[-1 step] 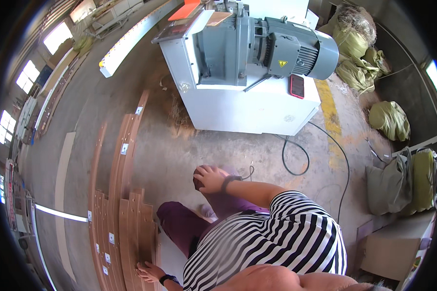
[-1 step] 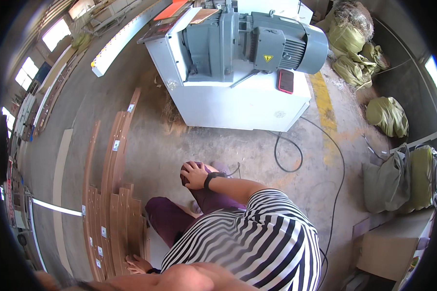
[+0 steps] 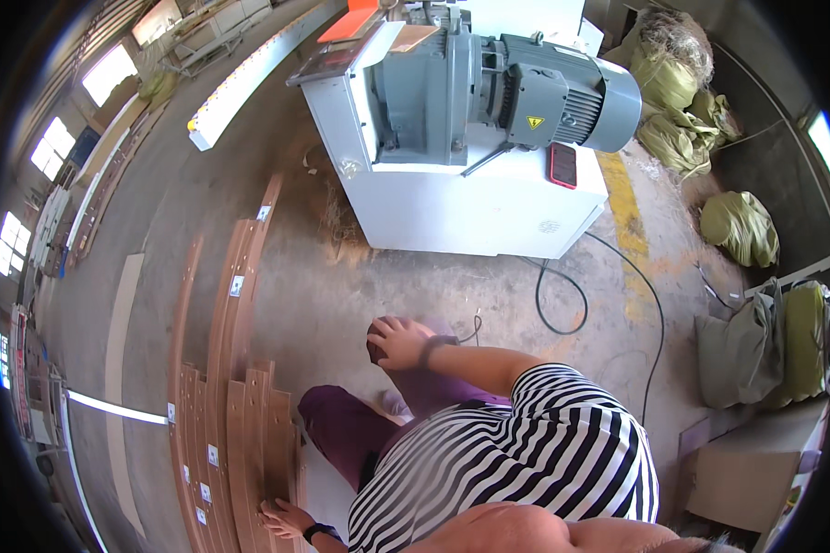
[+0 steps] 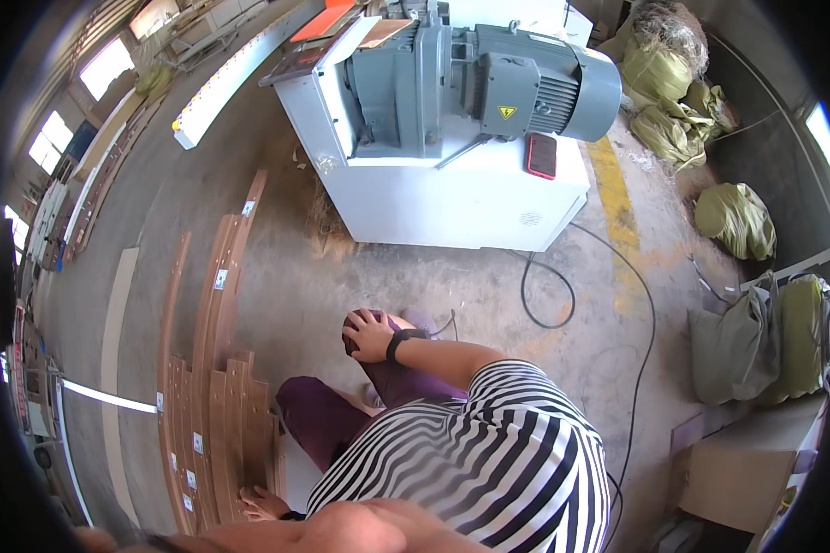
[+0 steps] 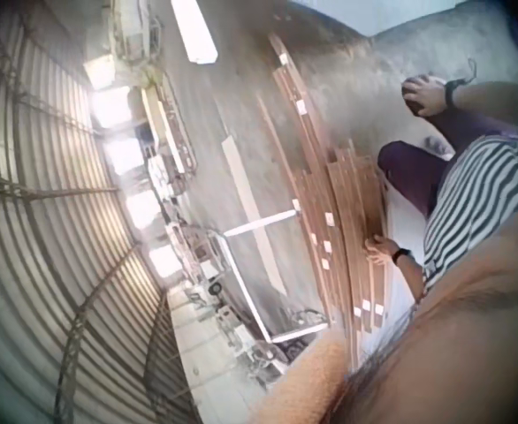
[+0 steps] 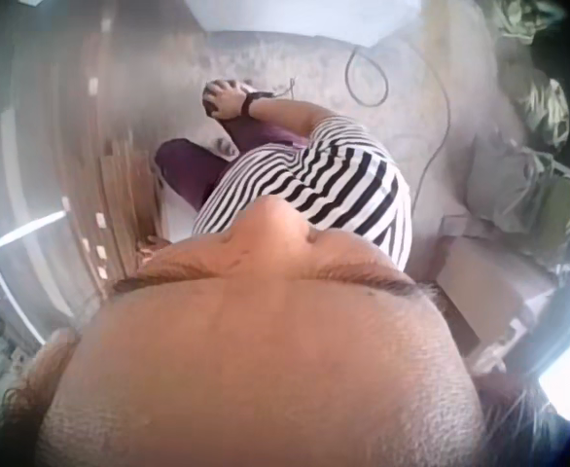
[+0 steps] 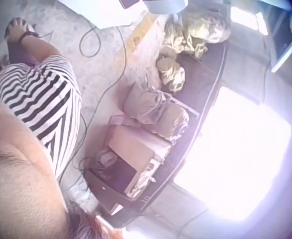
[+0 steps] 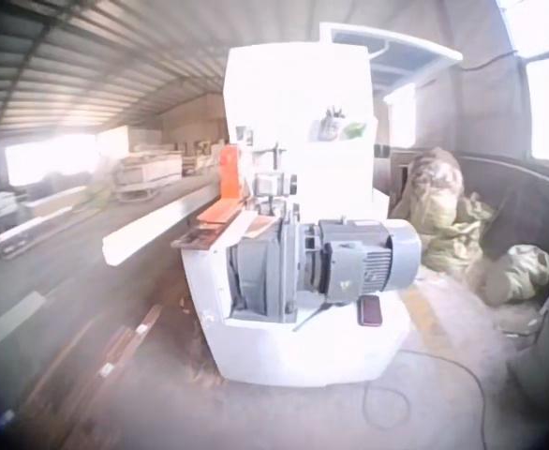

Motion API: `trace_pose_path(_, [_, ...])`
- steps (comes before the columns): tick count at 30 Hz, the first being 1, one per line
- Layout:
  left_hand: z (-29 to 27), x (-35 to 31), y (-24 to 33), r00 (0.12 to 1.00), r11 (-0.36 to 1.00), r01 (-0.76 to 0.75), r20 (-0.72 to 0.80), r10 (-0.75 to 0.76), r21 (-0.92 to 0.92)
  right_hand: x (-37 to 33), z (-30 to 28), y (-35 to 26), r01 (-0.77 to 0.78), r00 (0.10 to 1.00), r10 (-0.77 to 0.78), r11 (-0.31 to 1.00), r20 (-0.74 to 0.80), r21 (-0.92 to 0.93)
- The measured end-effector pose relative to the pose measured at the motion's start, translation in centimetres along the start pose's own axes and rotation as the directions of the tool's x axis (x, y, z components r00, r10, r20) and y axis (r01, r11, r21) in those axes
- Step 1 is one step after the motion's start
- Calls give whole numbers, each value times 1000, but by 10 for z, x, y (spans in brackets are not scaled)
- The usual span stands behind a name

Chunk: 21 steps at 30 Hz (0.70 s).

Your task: Operating a wood processing machine by feeding wooden boards through it and inspecting them in a manufacturing setting.

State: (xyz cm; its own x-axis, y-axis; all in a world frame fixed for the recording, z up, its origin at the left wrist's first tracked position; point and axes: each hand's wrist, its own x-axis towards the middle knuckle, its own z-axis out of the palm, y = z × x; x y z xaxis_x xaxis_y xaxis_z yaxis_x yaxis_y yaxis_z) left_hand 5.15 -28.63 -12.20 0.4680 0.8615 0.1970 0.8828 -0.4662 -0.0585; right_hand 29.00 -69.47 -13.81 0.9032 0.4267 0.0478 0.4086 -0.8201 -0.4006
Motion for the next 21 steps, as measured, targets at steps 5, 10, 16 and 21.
trace_pose_path(5, [22,1,-7,993,991,70,-99,-59,112,11,-13,-21,35,994,-24,995,111,-96])
trace_pose_path(10, [45,4,1,983,992,91,-166,-75,89,20,-13,-11,-8,975,27,996,221,-85])
trace_pose_path(16, [42,-2,2,977,987,131,-178,-113,90,35,24,4,-50,978,52,999,203,-17])
trace_pose_path(21, [38,-7,6,972,992,115,-215,-100,58,32,18,-2,-39,983,49,998,179,-55])
